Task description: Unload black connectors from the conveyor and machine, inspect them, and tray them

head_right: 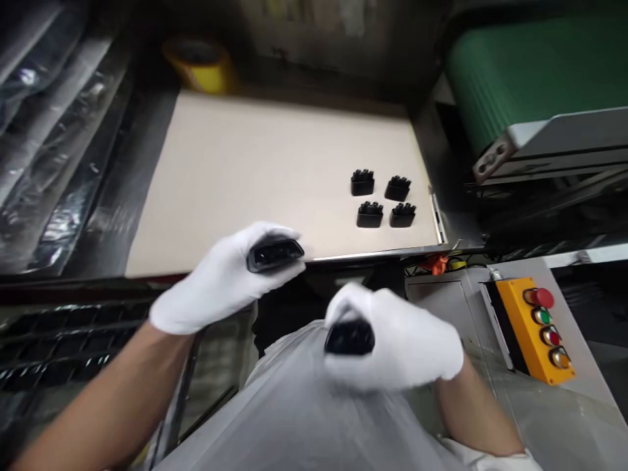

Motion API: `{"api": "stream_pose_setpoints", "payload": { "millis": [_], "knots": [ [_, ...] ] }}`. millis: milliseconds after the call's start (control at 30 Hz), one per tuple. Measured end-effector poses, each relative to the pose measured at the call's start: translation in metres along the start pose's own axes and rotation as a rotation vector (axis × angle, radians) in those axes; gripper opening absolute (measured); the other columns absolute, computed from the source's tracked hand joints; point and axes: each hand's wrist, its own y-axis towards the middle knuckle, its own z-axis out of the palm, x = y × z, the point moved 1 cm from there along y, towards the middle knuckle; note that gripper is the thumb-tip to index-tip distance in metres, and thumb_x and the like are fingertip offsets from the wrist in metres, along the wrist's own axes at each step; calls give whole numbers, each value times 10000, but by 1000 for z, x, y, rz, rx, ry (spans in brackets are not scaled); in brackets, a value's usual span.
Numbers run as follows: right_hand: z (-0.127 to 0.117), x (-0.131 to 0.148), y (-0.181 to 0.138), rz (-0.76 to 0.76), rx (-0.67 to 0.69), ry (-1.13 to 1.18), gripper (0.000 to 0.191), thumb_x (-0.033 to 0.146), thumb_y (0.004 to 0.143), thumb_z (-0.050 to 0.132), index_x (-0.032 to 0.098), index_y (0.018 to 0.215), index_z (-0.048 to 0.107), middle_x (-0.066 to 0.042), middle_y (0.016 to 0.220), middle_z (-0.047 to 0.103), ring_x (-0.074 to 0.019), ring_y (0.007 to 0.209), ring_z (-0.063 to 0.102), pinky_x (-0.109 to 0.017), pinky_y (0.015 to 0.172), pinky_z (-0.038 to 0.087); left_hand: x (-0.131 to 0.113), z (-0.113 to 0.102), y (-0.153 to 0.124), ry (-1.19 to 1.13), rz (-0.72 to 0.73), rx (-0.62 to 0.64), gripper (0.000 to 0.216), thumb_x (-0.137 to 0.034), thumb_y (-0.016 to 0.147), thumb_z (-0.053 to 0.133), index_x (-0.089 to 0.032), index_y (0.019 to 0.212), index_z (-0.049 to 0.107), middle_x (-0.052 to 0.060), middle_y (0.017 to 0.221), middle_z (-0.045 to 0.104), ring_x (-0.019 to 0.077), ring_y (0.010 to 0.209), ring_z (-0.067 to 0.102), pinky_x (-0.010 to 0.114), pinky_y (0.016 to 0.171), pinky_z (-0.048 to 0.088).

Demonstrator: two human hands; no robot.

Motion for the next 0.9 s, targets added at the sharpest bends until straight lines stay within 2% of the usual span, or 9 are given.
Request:
{"api": "stream_pose_setpoints", "payload": {
  "millis": [100, 200, 267, 333, 400, 500, 667, 800, 900],
  "knots": [
    [-58, 0, 12, 35, -251, -231, 245, 353, 832, 776, 231, 974, 620, -10, 885, 749, -163, 686, 676, -299, 607, 550, -14, -23, 41, 232, -51, 66, 428, -483, 825, 786, -177, 1096, 658, 79, 1006, 720, 288, 958, 692, 421, 928, 556],
    [-127, -1, 47, 85, -540, -512, 359, 393, 751, 864, 213, 961, 636, -61, 879, 743, -271, 856, 716, -381, 708, 592, -34, -31, 110, 448, 32, 156, 456, -496, 875, 692, -107, 1111, 657, 55, 940, 664, 284, 1005, 673, 446, 985, 512],
    [-163, -2, 82, 110, -573, -692, 352, 421, 736, 865, 200, 916, 658, -96, 963, 763, -316, 954, 727, -394, 751, 590, -44, -24, 163, 580, 47, 236, 438, -465, 854, 696, -90, 1079, 684, 56, 941, 650, 305, 1077, 658, 445, 1008, 482],
    [-187, -5, 118, 136, -506, -886, 297, 437, 791, 780, 163, 843, 679, -124, 1110, 767, -348, 1091, 718, -379, 832, 559, -48, -8, 213, 727, -3, 325, 369, -418, 736, 801, -121, 939, 718, 77, 903, 670, 347, 1084, 656, 431, 985, 480],
    [-198, -11, 150, 198, -398, -996, 238, 344, 747, 813, 149, 743, 677, -141, 1109, 776, -364, 1128, 709, -390, 876, 546, -47, 10, 253, 867, -74, 421, 319, -372, 608, 882, -152, 754, 704, 93, 801, 679, 382, 1046, 659, 431, 947, 480],
    [-201, -25, 179, 283, -295, -958, 277, 175, 605, 898, 159, 593, 622, -110, 857, 776, -317, 1004, 735, -370, 828, 566, -31, 34, 287, 877, -181, 523, 305, -358, 565, 892, -170, 562, 652, 63, 643, 628, 348, 1019, 658, 397, 953, 455],
    [-197, -50, 186, 341, -281, -703, 460, 267, 881, 527, 127, 443, 534, -48, 597, 685, -104, 670, 705, -198, 538, 375, 6, 47, 301, 605, -275, 584, 186, -274, 643, 821, -188, 573, 672, -36, 554, 572, 150, 848, 615, 305, 995, 434],
    [-198, -51, 184, 317, -187, -785, 428, 224, 889, 487, 115, 478, 538, -48, 586, 656, -113, 641, 696, -233, 518, 330, 14, 46, 310, 557, -331, 778, 204, -234, 530, 875, -172, 582, 687, 31, 605, 653, 205, 710, 624, 372, 803, 508],
    [-196, -35, 173, 322, -282, -871, 207, 200, 849, 601, 115, 669, 656, -85, 755, 736, -186, 752, 725, -255, 614, 430, 15, 39, 310, 513, -297, 813, 227, -290, 527, 874, -178, 584, 685, 58, 627, 664, 211, 641, 604, 368, 690, 496]
  ]
}}
